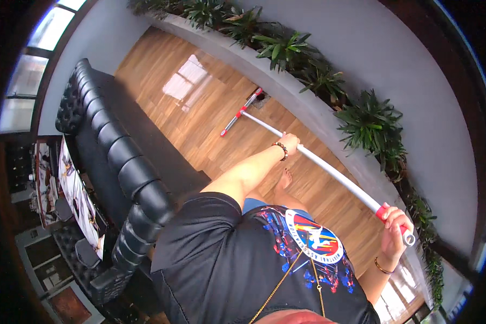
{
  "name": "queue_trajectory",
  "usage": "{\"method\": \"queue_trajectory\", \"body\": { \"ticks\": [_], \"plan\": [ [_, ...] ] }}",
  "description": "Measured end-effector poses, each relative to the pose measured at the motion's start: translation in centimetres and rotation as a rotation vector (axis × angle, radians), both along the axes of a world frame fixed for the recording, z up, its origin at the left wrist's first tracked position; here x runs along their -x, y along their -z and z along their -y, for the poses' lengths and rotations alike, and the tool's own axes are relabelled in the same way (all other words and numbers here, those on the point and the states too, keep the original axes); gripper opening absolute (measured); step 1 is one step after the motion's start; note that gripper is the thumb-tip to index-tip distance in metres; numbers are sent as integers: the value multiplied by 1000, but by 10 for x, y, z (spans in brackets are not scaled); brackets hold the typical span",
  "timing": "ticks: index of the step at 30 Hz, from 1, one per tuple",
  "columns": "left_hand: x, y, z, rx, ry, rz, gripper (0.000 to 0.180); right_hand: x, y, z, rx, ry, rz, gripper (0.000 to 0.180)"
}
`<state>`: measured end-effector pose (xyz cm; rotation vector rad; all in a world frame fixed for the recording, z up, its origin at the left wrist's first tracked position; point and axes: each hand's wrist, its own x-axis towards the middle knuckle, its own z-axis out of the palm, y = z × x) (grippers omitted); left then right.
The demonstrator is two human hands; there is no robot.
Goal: The person uses a squeegee to push water across a wooden floor toward a drain, moving in repeated strokes across the room.
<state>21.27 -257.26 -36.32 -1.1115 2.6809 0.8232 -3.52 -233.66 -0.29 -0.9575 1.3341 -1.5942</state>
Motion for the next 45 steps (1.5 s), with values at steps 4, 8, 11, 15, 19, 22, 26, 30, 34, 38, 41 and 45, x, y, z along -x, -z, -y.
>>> {"method": "queue_trajectory", "body": {
  "ticks": [4, 8, 11, 15, 19, 22, 26, 30, 34, 38, 41, 45],
  "plan": [
    [14, -73, -28, -56, 180, -146, 20, 6, -40, -51, 279, 44, -196, 23],
    [8, -141, -116, -120, 383, -327, 18, -12, -114, -128, 812, -152, 26, 44],
    [-2, -172, -188, -280, 506, -328, 25, -65, -150, -177, 786, -71, -18, 43],
    [-31, -161, -245, -465, 616, -357, 31, -139, -158, -219, 734, 87, -84, 43],
    [-64, -120, -298, -546, 656, -333, 28, -202, -154, -245, 720, 248, -116, 42],
    [-79, -111, -297, -538, 636, -334, 16, -235, -133, -255, 759, 371, -97, 42],
    [-98, -84, -248, -370, 618, -414, 8, -270, -89, -244, 775, 460, -205, 39],
    [-123, -10, -171, -106, 577, -503, 14, -296, -20, -210, 678, 632, -344, 32],
    [-107, 13, -113, 42, 678, -76, 8, -323, 33, -183, 520, 605, -244, 26],
    [-130, 23, -72, 212, 493, 95, 22, -330, 54, -158, 464, 536, -187, 25],
    [-105, -7, -99, 131, 649, 25, 22, -309, 26, -199, 389, 662, -337, 29],
    [-114, -113, -208, -129, 581, -307, 27, -276, -48, -280, 704, 479, -188, 34]
  ]
}}
